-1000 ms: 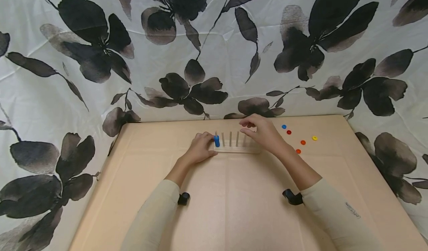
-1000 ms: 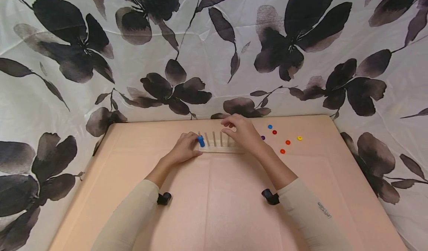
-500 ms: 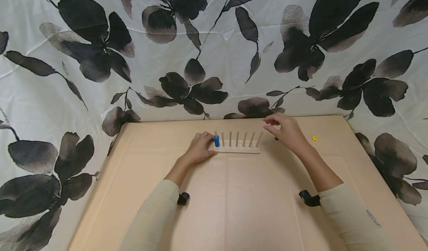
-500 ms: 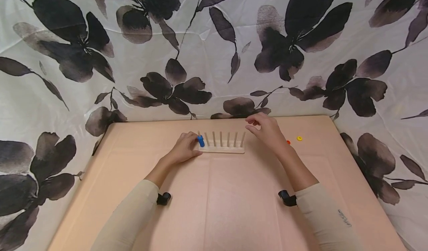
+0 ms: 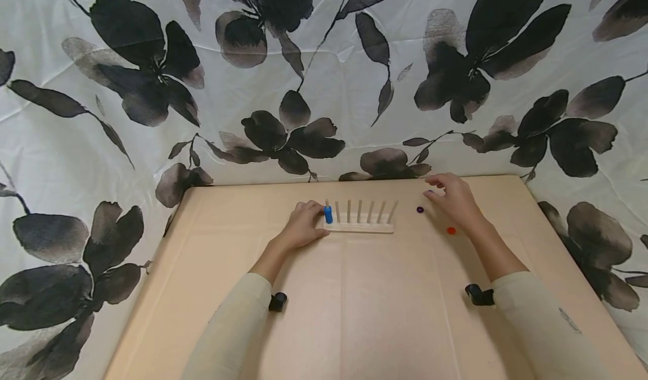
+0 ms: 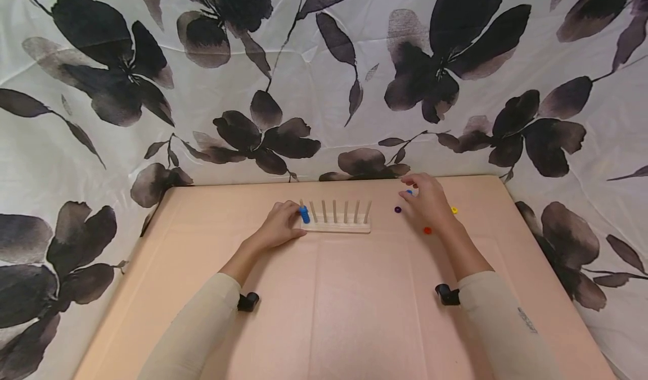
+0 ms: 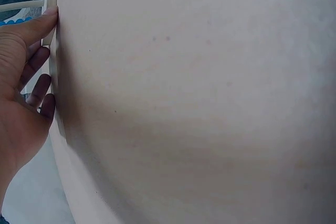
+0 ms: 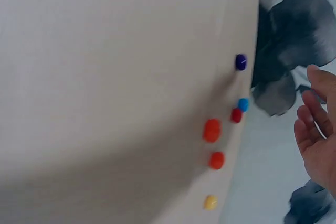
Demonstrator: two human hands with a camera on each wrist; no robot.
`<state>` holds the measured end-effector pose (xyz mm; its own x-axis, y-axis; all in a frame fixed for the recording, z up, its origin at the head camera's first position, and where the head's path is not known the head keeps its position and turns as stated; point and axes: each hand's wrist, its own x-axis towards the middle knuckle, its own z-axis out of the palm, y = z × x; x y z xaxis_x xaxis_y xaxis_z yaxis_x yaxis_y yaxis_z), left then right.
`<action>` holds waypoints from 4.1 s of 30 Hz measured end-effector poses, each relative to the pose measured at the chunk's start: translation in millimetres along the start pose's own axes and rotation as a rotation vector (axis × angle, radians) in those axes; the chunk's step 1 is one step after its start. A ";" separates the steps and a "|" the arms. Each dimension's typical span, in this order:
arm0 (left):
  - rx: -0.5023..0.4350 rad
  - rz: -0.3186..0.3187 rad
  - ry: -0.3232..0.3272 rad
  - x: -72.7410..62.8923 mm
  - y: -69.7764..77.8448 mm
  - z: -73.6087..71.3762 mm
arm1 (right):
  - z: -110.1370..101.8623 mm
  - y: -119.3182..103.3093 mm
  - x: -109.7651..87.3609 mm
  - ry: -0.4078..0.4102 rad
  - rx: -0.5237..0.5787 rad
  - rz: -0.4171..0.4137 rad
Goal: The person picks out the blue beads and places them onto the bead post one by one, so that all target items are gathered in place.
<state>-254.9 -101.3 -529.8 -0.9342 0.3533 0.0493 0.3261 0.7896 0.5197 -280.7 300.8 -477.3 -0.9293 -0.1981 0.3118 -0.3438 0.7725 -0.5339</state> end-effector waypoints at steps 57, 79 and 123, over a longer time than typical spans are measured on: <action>0.011 0.048 -0.006 -4.8 -4.8 -0.9 | 28.1 34.1 -3.1 -0.106 -0.070 0.135; 0.012 0.041 -0.007 -4.0 -4.1 0.1 | 2.2 -6.7 -10.1 -0.030 0.017 0.059; 0.005 0.030 -0.010 -2.9 -2.5 -2.9 | 55.3 -158.2 16.4 -0.115 0.090 -0.295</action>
<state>-253.4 -105.7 -528.7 -0.9224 0.3822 0.0564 0.3550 0.7809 0.5140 -249.0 142.0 -431.2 -0.7954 -0.4758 0.3754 -0.6060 0.6165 -0.5027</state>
